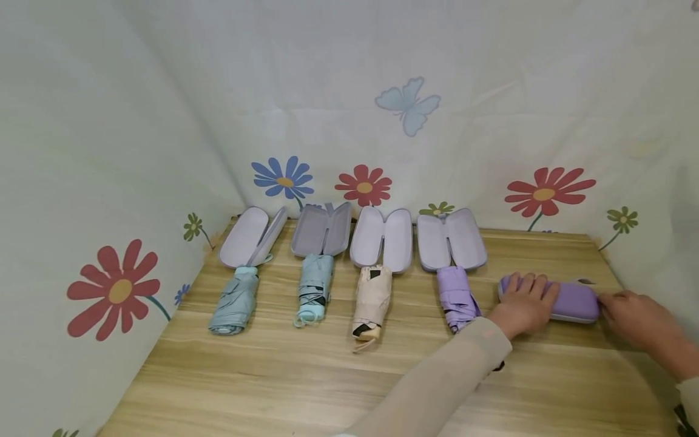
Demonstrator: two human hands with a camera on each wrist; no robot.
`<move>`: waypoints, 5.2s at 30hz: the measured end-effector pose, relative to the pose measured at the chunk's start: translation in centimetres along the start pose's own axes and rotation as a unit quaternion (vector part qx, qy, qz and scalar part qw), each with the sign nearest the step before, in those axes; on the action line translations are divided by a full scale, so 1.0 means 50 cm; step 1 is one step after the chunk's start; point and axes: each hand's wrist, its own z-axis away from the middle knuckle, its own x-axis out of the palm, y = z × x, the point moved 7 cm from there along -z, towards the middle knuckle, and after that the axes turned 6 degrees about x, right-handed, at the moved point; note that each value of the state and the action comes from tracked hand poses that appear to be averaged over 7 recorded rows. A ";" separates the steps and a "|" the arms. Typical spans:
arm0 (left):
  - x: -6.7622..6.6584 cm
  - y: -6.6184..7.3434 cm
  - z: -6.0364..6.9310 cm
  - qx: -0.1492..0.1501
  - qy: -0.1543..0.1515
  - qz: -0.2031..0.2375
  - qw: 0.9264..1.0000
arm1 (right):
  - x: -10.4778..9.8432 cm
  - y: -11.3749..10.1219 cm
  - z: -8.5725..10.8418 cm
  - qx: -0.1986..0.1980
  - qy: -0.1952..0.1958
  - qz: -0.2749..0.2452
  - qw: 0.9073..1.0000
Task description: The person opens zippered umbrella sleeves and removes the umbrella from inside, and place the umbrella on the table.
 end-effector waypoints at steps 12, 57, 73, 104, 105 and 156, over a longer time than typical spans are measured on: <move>-0.002 0.014 0.007 -0.001 -0.002 0.004 1.000 | -0.006 -0.015 0.043 -0.026 0.099 0.012 0.995; -0.027 0.027 0.016 -0.106 0.056 0.063 0.991 | 0.027 -0.034 -0.004 0.170 0.026 -0.054 0.984; -0.026 0.006 0.004 -0.109 0.066 0.063 0.990 | 0.015 -0.078 -0.014 0.176 0.046 -0.069 0.981; -0.041 0.005 0.052 -0.111 0.023 0.143 0.983 | 0.014 -0.123 -0.017 0.177 0.029 -0.098 0.979; -0.042 0.008 0.059 -0.110 0.023 0.148 0.983 | 0.015 -0.116 -0.022 0.178 0.024 -0.098 0.979; -0.034 0.076 0.082 -0.091 0.150 0.102 0.979 | -0.017 -0.127 0.068 0.077 0.113 -0.126 0.983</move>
